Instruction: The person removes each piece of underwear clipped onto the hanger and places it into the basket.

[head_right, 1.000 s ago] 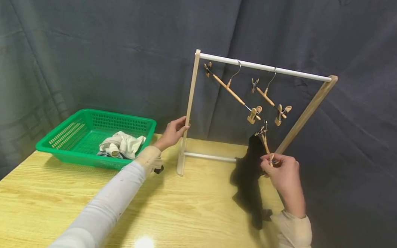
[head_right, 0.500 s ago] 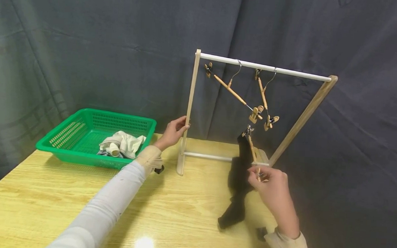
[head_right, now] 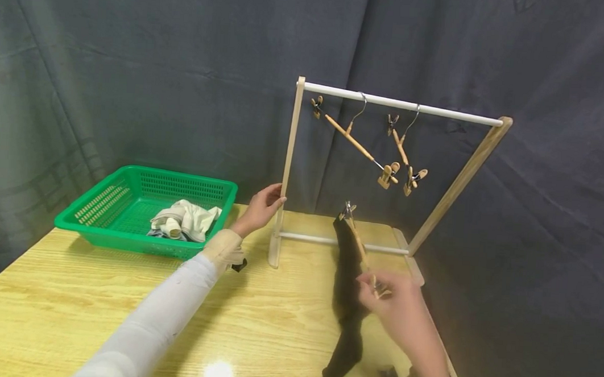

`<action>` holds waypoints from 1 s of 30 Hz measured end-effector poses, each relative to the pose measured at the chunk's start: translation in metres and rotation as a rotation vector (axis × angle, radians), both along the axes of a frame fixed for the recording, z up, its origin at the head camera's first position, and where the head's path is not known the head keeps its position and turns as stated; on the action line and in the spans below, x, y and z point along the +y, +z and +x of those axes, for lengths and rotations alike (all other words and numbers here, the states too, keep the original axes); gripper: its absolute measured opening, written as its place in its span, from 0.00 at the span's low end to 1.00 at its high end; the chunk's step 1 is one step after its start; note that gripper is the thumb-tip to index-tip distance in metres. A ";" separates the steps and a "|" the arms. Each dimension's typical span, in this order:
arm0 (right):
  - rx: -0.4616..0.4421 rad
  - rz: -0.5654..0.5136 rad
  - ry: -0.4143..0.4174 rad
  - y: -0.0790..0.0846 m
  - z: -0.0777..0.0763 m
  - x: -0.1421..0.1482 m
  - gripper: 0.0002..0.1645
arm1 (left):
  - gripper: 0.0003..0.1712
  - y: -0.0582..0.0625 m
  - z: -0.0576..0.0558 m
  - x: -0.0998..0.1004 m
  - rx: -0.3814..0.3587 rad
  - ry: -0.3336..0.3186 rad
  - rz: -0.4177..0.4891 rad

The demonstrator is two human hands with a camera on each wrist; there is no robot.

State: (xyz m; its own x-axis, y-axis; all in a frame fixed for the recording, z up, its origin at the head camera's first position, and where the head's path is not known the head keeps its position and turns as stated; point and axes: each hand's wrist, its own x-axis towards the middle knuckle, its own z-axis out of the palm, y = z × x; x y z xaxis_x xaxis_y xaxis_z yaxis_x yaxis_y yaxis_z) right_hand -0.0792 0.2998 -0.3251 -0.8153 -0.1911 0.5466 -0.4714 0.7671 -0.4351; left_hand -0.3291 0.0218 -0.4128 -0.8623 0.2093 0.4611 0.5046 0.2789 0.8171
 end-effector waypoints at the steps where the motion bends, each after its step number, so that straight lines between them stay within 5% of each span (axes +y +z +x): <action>1: 0.001 -0.002 0.015 0.000 0.002 -0.002 0.13 | 0.29 -0.001 0.003 -0.001 -0.010 0.011 -0.033; 5: -0.003 -0.011 0.083 -0.001 0.006 -0.009 0.16 | 0.31 0.000 0.018 -0.006 -0.052 0.031 -0.164; 9: -0.028 -0.020 0.136 -0.002 0.007 -0.016 0.17 | 0.32 0.004 0.032 -0.007 -0.062 0.015 -0.192; 21: -0.069 -0.028 0.369 -0.004 0.001 -0.042 0.15 | 0.21 0.008 0.048 -0.023 0.059 -0.026 0.099; 30: 0.054 0.008 0.565 -0.008 -0.014 -0.058 0.24 | 0.19 0.020 0.080 -0.058 0.065 -0.034 0.153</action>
State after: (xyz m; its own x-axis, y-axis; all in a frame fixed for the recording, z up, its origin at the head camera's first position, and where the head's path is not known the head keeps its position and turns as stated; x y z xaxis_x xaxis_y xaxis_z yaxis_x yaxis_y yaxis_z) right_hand -0.0931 0.2416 -0.3333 -0.5562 -0.5943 0.5809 -0.8310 0.3924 -0.3942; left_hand -0.2496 -0.0362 -0.3929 -0.8234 0.1613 0.5441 0.5645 0.1352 0.8143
